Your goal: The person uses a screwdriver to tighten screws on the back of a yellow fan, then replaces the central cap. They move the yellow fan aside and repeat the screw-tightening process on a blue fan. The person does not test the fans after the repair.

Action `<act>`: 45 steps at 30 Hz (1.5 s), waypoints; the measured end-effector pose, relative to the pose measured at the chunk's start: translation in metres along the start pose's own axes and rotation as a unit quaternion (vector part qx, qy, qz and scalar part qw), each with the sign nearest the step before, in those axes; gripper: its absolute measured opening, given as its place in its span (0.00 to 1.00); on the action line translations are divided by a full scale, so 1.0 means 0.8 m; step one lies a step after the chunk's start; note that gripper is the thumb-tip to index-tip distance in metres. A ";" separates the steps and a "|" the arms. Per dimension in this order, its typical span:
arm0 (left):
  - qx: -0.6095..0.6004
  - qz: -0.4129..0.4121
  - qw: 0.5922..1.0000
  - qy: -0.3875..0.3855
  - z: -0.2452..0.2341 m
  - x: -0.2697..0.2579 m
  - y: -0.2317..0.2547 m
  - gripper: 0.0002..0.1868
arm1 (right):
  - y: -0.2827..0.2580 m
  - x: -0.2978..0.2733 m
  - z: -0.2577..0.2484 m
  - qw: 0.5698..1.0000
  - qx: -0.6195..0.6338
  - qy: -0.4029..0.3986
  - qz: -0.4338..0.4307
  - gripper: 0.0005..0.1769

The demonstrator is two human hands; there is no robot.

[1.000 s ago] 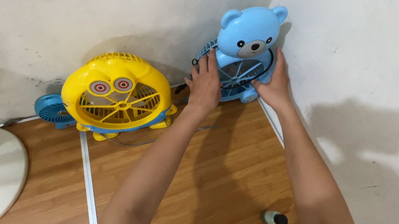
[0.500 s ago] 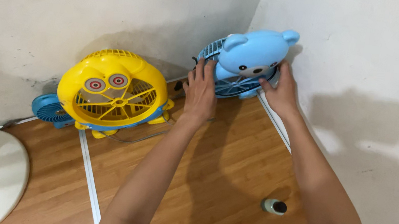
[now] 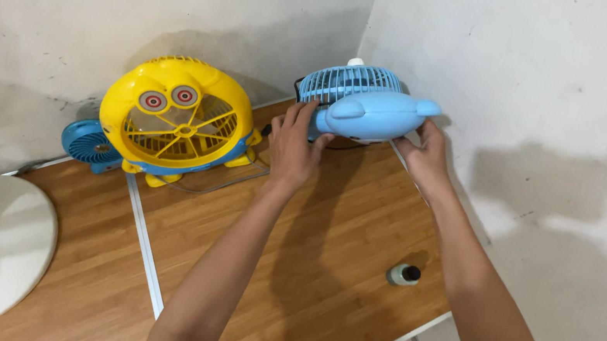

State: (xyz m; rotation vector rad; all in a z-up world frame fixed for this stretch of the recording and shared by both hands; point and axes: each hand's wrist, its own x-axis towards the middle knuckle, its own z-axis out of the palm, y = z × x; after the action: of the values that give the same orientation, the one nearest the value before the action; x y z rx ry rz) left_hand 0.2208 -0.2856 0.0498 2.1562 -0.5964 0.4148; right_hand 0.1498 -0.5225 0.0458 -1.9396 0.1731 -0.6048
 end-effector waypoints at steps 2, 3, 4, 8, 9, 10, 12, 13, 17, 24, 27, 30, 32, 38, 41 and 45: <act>0.003 -0.011 1.000 -0.005 0.002 -0.009 0.004 0.35 | -0.001 -0.011 0.003 0.997 0.081 -0.004 0.009 0.37; 0.004 -0.017 1.000 -0.007 0.004 -0.013 0.004 0.35 | -0.004 -0.015 0.002 0.993 0.119 -0.005 0.014 0.42; 0.007 -0.022 1.000 -0.012 0.007 -0.015 0.002 0.32 | -0.008 -0.019 0.001 0.990 0.137 -0.010 0.031 0.44; -0.012 -0.040 0.998 -0.042 0.023 -0.022 -0.020 0.29 | -0.021 -0.041 -0.005 0.982 0.175 -0.036 0.066 0.48; -0.023 -0.044 0.997 -0.051 0.026 -0.024 -0.026 0.31 | -0.023 -0.048 -0.006 0.981 0.176 -0.046 0.066 0.48; -0.033 -0.060 0.995 -0.073 0.030 -0.027 -0.030 0.34 | -0.025 -0.058 -0.007 0.974 0.206 -0.057 0.073 0.48; -0.054 -0.090 0.988 -0.110 0.032 -0.027 -0.032 0.40 | -0.033 -0.073 -0.012 0.958 0.263 -0.082 0.084 0.47; -0.106 -0.074 0.986 -0.108 0.032 -0.026 -0.031 0.41 | -0.035 -0.082 -0.012 0.949 0.292 -0.082 0.082 0.46; -0.346 -0.263 0.875 -0.213 0.011 -0.045 -0.020 0.44 | -0.044 -0.119 0.010 0.929 0.354 -0.050 0.094 0.43; -0.435 -0.278 0.844 -0.146 -0.034 -0.091 0.009 0.49 | -0.060 -0.184 0.089 0.878 0.439 0.139 0.130 0.26; -0.423 -0.308 0.847 -0.095 -0.046 -0.117 0.005 0.49 | -0.058 -0.204 0.103 0.873 0.449 0.142 0.128 0.26; -0.368 -0.283 0.883 -0.065 -0.051 -0.142 -0.005 0.46 | -0.053 -0.227 0.121 0.869 0.453 0.132 0.147 0.27; -0.334 -0.248 0.908 -0.048 -0.050 -0.157 -0.014 0.45 | -0.048 -0.241 0.133 0.870 0.450 0.140 0.146 0.29; -0.338 -0.243 0.906 -0.071 -0.065 -0.198 -0.052 0.45 | -0.044 -0.283 0.166 0.892 0.390 0.139 0.181 0.29; -0.332 -0.230 0.911 -0.081 -0.082 -0.218 -0.071 0.42 | -0.053 -0.305 0.187 0.902 0.356 0.147 0.193 0.28; -0.331 -0.231 0.913 -0.054 -0.106 -0.241 -0.093 0.38 | -0.066 -0.342 0.217 0.966 0.169 0.145 0.130 0.26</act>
State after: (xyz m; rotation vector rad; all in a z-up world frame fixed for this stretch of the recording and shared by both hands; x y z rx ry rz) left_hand 0.0940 -0.1257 -0.0408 1.5863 -0.2136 -0.1580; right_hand -0.0097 -0.2533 -0.0552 -1.4634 0.4711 -0.6906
